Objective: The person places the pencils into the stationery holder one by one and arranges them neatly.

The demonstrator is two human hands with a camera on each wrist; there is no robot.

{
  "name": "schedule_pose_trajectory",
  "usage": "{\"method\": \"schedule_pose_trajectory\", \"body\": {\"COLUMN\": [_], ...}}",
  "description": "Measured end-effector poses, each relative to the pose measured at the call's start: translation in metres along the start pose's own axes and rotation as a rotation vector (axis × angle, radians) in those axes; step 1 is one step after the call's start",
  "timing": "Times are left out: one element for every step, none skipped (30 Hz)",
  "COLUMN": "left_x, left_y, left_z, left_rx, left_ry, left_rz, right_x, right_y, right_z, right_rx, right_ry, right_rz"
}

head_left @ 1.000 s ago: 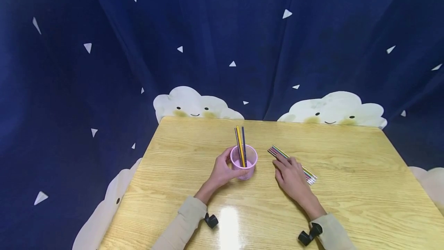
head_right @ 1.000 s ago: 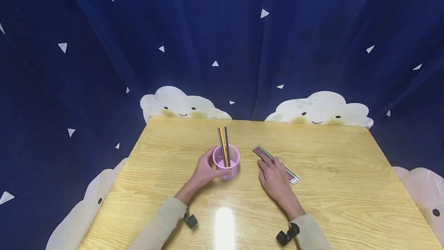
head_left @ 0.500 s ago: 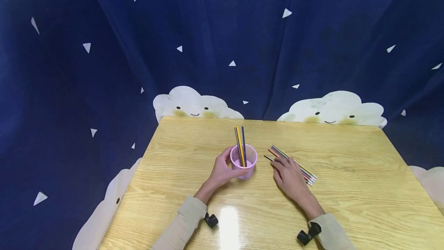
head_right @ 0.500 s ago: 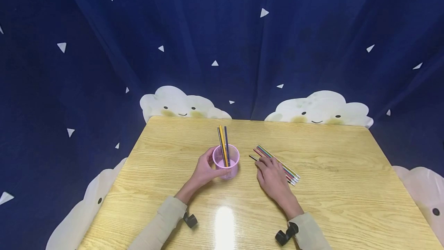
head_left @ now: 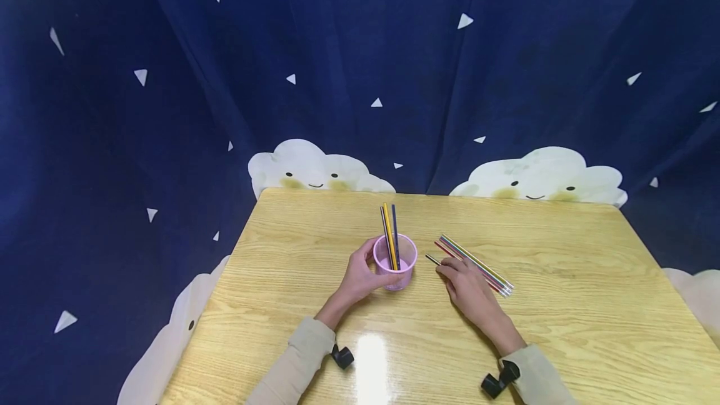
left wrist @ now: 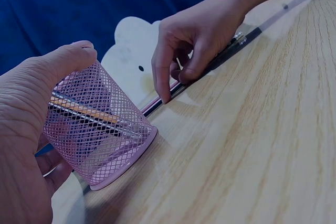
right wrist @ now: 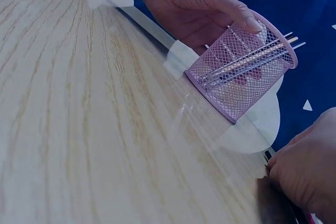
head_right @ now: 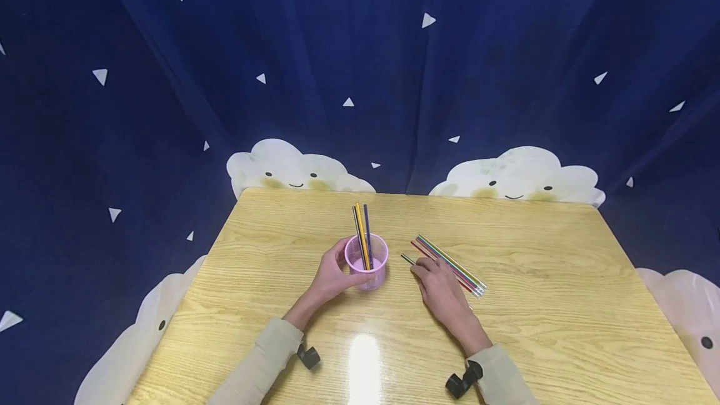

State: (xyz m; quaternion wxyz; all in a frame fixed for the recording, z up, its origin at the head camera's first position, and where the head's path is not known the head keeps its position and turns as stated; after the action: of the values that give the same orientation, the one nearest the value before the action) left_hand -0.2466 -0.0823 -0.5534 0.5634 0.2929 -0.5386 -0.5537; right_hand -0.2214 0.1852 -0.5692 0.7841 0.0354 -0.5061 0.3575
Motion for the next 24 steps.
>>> {"method": "schedule_pose_trajectory", "body": {"left_x": [0.0,0.0,0.0,0.0,0.0,0.0,0.0,0.0,0.0,0.0,0.0,0.0,0.0,0.0,0.0,0.0,0.0,0.0,0.0,0.0,0.0,0.0,0.0,0.0], "left_y": [0.0,0.0,0.001,0.001,0.001,0.001,0.001,0.001,0.0,0.0,0.0,0.0,0.0,0.0,0.0,0.0,0.0,0.0,0.0,0.0,0.0,0.0,0.0,0.0], "left_z": [0.0,0.0,0.0,0.0,0.0,0.0,0.0,0.0,0.0,0.0,0.0,0.0,0.0,0.0,0.0,0.0,0.0,0.0,0.0,0.0,0.0,0.0,0.0,0.0], "left_rx": [0.0,-0.001,-0.002,-0.003,-0.008,-0.009,-0.008,-0.01,-0.011,-0.01,-0.009,-0.006,-0.004,-0.004,-0.004,-0.001,0.0,0.003,0.004,0.005,0.005,0.004,0.003,0.003], "left_ry": [0.0,-0.001,-0.002,-0.003,-0.001,0.0,0.001,0.001,0.001,0.001,0.0,-0.002,-0.003,-0.004,-0.004,-0.005,-0.004,-0.002,-0.001,0.0,0.001,0.002,0.002,0.002], "left_rz": [0.001,-0.002,-0.003,-0.006,-0.009,-0.011,-0.012,-0.015,-0.015,-0.015,-0.014,-0.015,-0.015,-0.015,-0.017,-0.015,-0.015,-0.013,-0.01,-0.01,-0.008,-0.006,-0.008,-0.009], "right_x": [0.0,0.0,-0.001,-0.001,0.0,0.0,0.0,0.0,0.001,0.001,0.002,0.002,0.003,0.003,0.004,0.005,0.007,0.009,0.01,0.012,0.014,0.016,0.018,0.02], "right_y": [0.0,-0.001,-0.001,-0.001,-0.002,-0.002,-0.002,-0.002,-0.003,-0.003,-0.003,-0.003,-0.003,-0.003,-0.003,-0.003,-0.004,-0.005,-0.006,-0.007,-0.007,-0.009,-0.01,-0.011], "right_z": [0.0,0.0,0.0,0.0,0.0,-0.001,-0.001,-0.001,-0.001,-0.001,-0.001,0.0,0.0,0.0,0.001,0.002,0.003,0.004,0.006,0.008,0.009,0.012,0.014,0.016], "right_rx": [0.002,0.0,-0.002,-0.007,-0.011,-0.014,-0.017,-0.018,-0.02,-0.021,-0.022,-0.022,-0.023,-0.024,-0.027,-0.029,-0.03,-0.036,-0.043,-0.05,-0.053,-0.054,-0.057,-0.059], "right_ry": [0.003,0.004,0.003,0.001,-0.001,-0.002,0.0,0.003,0.008,0.014,0.019,0.026,0.031,0.035,0.037,0.039,0.04,0.041,0.041,0.043,0.049,0.055,0.062,0.071], "right_rz": [0.004,0.007,0.008,0.007,0.007,0.01,0.014,0.016,0.02,0.024,0.027,0.032,0.035,0.039,0.048,0.059,0.074,0.093,0.114,0.137,0.156,0.18,0.207,0.23]}}
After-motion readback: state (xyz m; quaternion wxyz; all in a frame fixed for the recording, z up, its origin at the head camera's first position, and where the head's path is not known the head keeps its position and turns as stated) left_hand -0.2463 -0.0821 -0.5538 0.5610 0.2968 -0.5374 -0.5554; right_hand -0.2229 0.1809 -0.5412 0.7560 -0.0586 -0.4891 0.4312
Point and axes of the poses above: each hand's wrist, its own z-axis towards the middle knuckle, its own x-axis out of the back of the hand, y = z × x, the point moved 2 cm from there along z, towards the middle knuckle, and after that the axes turned 7 degrees about z, right-handed, at the moved point
